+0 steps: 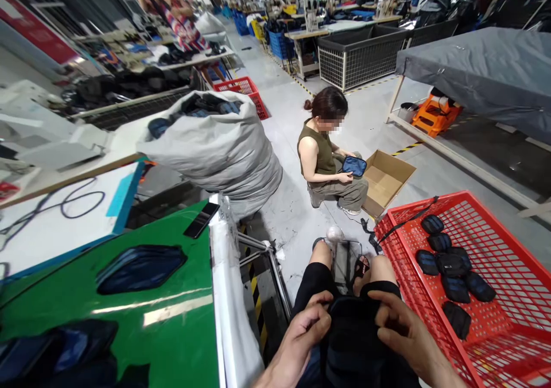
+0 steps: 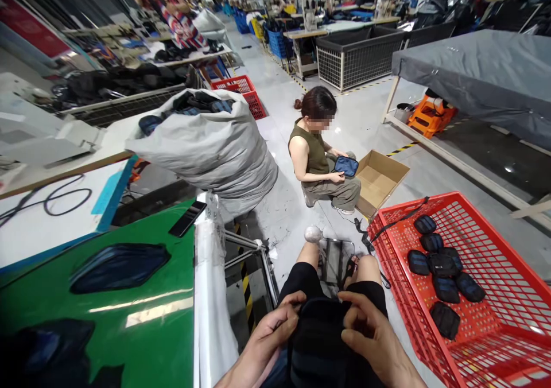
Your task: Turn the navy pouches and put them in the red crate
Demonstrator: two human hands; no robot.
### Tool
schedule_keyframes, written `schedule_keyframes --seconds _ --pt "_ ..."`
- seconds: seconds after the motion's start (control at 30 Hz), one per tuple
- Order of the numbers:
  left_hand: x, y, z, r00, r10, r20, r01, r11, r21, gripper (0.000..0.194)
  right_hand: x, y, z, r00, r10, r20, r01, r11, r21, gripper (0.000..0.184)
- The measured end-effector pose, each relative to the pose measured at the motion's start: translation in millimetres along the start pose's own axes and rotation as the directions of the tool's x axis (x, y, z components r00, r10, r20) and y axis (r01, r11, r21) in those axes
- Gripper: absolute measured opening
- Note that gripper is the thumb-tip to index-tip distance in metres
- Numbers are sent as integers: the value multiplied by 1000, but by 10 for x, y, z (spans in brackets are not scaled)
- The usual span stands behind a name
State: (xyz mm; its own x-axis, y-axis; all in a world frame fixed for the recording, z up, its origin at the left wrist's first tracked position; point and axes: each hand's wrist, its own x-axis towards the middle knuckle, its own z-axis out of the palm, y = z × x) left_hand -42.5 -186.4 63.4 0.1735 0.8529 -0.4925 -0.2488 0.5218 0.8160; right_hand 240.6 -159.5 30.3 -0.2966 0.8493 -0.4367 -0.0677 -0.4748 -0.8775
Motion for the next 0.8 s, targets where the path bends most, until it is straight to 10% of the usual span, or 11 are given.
schedule_keyframes --seconds 0.1,0.23,0.43,0.6,0.8 --pt "10 -44 49 999 -36 -26 33 992 -118 49 78 58 -61 979 -113 -172 92 988 -124 65" --pt "64 -110 107 998 -66 -3 65 983 -173 45 102 64 -71 998 -59 -18 52 959 -279 48" --pt "45 45 232 992 -111 62 123 958 -257 38 -4 -94 23 979 147 140 -172 967 188 39" --pt "142 211 201 960 -157 230 166 986 -18 48 129 -194 167 967 224 118 -243 951 191 32" --pt "431 94 173 981 -102 166 48 952 304 48 361 -126 208 996 83 -8 -84 990 -115 17"
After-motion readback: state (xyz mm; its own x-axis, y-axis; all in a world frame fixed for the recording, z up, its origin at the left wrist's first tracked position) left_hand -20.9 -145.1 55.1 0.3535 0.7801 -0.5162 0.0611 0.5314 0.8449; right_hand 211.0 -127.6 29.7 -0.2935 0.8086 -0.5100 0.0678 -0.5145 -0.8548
